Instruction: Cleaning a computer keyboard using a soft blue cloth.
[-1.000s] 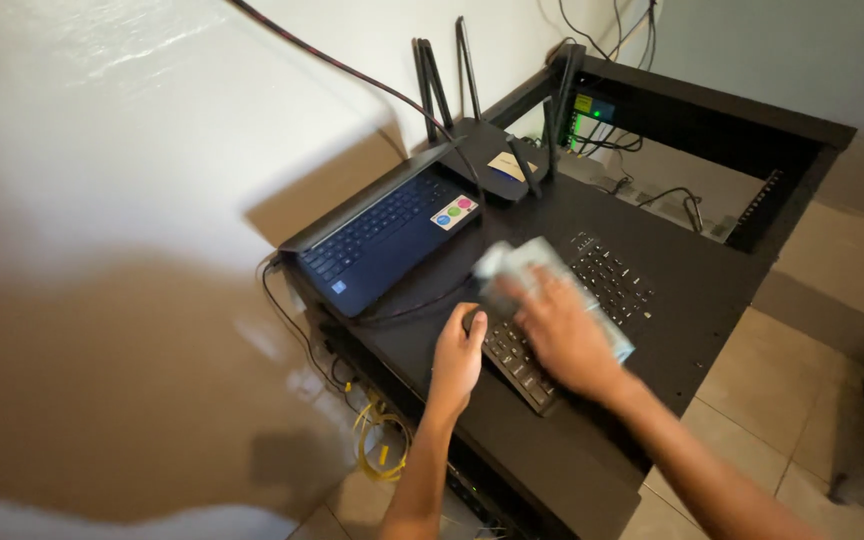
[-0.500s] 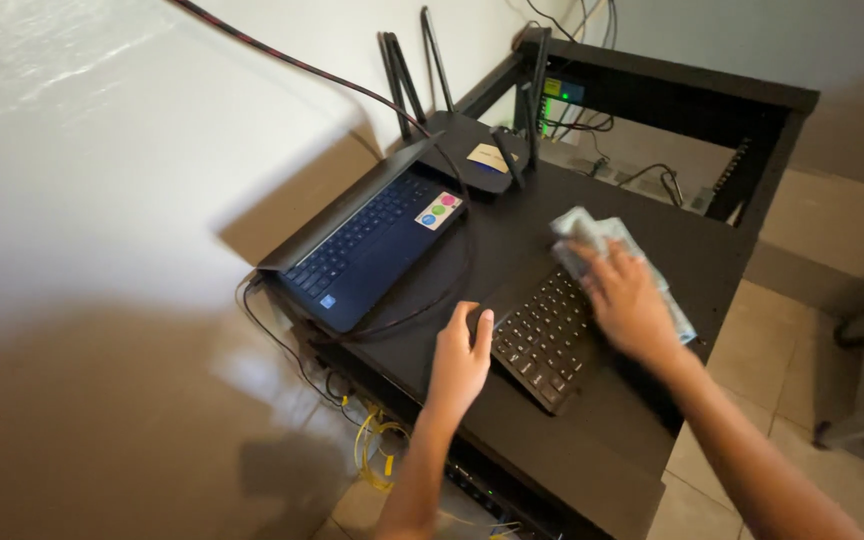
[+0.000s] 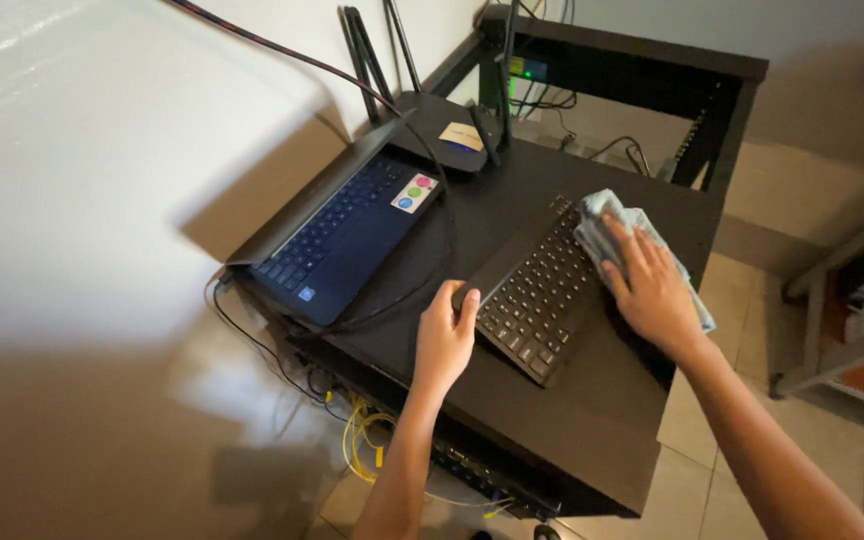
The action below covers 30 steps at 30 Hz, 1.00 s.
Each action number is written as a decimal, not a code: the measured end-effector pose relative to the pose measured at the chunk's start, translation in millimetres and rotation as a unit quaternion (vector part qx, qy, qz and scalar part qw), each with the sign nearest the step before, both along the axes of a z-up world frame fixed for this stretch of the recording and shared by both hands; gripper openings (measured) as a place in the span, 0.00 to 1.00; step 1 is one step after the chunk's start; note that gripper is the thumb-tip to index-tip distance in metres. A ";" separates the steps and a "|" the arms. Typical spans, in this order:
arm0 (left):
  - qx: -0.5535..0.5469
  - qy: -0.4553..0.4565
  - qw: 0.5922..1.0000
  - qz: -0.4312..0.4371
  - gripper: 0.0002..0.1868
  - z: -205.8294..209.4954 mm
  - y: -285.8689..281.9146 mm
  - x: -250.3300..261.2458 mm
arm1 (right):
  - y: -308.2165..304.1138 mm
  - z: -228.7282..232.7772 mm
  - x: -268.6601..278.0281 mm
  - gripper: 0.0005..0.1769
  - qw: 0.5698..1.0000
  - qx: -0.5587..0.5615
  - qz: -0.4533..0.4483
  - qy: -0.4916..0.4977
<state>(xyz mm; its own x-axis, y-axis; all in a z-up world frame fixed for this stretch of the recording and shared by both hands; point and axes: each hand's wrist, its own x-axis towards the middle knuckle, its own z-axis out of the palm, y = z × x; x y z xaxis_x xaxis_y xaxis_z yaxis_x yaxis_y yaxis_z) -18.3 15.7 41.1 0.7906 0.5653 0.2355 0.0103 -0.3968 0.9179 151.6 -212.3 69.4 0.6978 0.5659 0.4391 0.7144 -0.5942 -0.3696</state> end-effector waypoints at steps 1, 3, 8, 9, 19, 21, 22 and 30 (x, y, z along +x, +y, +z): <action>0.005 -0.025 1.000 -0.003 0.19 -3.4 0.2 0.7 | -2.9 -2.2 0.8 0.35 1.000 -0.002 0.004 -0.007; 0.012 -0.056 0.998 -0.010 0.19 -4.7 1.1 6.0 | -0.9 4.8 -13.9 0.34 1.000 -0.002 0.004 -0.020; -0.005 -0.040 0.999 -0.005 0.17 -10.2 3.3 7.5 | 13.2 18.6 -104.8 0.36 0.985 -0.021 0.156 -0.064; -0.005 -0.040 0.999 -0.007 0.17 -12.1 3.5 8.4 | 10.9 23.3 -107.1 0.36 0.986 -0.020 0.154 -0.064; 0.000 -0.032 0.999 0.021 0.16 -3.5 -1.7 4.8 | -8.1 4.8 -9.9 0.33 0.997 -0.060 0.036 -0.019; 0.011 -0.038 0.999 0.031 0.17 -9.4 -1.0 5.3 | -0.4 3.1 -21.6 0.32 0.998 -0.048 0.032 -0.035; 0.014 -0.040 0.998 0.036 0.16 -11.3 -0.3 6.0 | 4.3 3.1 -35.9 0.33 0.996 -0.017 0.074 -0.043; 0.023 -0.014 0.996 0.085 0.16 -7.2 -6.9 4.9 | -7.7 22.6 -68.5 0.34 0.957 -0.058 0.280 -0.041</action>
<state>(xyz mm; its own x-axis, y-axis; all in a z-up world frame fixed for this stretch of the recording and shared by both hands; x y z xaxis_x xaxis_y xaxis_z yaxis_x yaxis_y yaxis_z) -13.4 8.8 33.9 0.6774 0.6779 0.2857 0.0550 -0.4340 0.8992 83.1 -219.9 92.0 0.2374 0.8895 0.3904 0.9567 -0.1443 -0.2529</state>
